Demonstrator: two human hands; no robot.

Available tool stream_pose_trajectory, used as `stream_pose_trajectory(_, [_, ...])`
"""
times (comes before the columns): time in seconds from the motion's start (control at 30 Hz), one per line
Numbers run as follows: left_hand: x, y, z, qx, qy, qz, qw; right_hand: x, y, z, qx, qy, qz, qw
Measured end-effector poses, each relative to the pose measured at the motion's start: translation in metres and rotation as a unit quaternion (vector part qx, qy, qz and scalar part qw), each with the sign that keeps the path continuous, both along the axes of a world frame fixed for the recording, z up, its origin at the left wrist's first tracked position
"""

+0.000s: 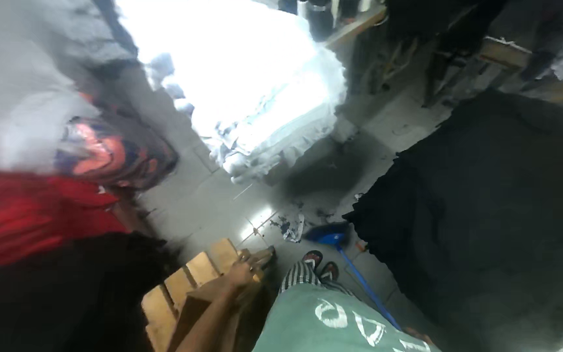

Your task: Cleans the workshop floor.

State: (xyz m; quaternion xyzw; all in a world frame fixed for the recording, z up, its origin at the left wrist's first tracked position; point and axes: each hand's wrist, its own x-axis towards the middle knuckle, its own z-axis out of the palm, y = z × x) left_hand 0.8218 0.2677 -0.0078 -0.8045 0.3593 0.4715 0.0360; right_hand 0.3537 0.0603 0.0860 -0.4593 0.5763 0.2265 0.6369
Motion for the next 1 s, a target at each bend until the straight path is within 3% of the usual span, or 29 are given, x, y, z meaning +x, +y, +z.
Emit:
stream_pose_trajectory(0.07, [-0.016,0.005,0.003,0.037,0.003,0.02,0.999,-0.029,0.005,-0.066,-0.068,0.011,0.047,0.997])
stream_pose_trajectory(0.1, [-0.026,0.007,0.007,0.048,0.0,0.031,0.998,-0.034,0.0,-0.085,-0.058,0.022,0.055,0.997])
stream_pose_trajectory(0.23, [-0.05,0.006,0.013,0.076,0.003,-0.012,0.997,-0.023,-0.036,-0.104,0.025,0.092,0.106,0.99])
stream_pose_trajectory(0.37, [-0.041,0.001,0.02,0.074,-0.005,-0.066,0.995,-0.012,-0.049,-0.088,0.031,0.106,0.08,0.991])
stream_pose_trajectory(0.57, [-0.032,0.01,0.07,-0.03,-0.079,0.063,0.994,-0.018,-0.044,-0.097,0.016,0.104,0.12,0.987])
stream_pose_trajectory(0.7, [-0.051,0.02,0.06,-0.057,-0.077,0.102,0.99,-0.026,-0.047,-0.125,0.004,0.136,0.204,0.969])
stream_pose_trajectory(0.9, [-0.086,0.026,0.049,-0.048,-0.016,0.104,0.993,0.003,-0.053,-0.103,-0.029,0.158,0.277,0.947])
stream_pose_trajectory(1.0, [-0.085,0.02,0.048,-0.039,-0.021,0.088,0.995,-0.002,-0.054,-0.099,-0.05,0.132,0.262,0.955])
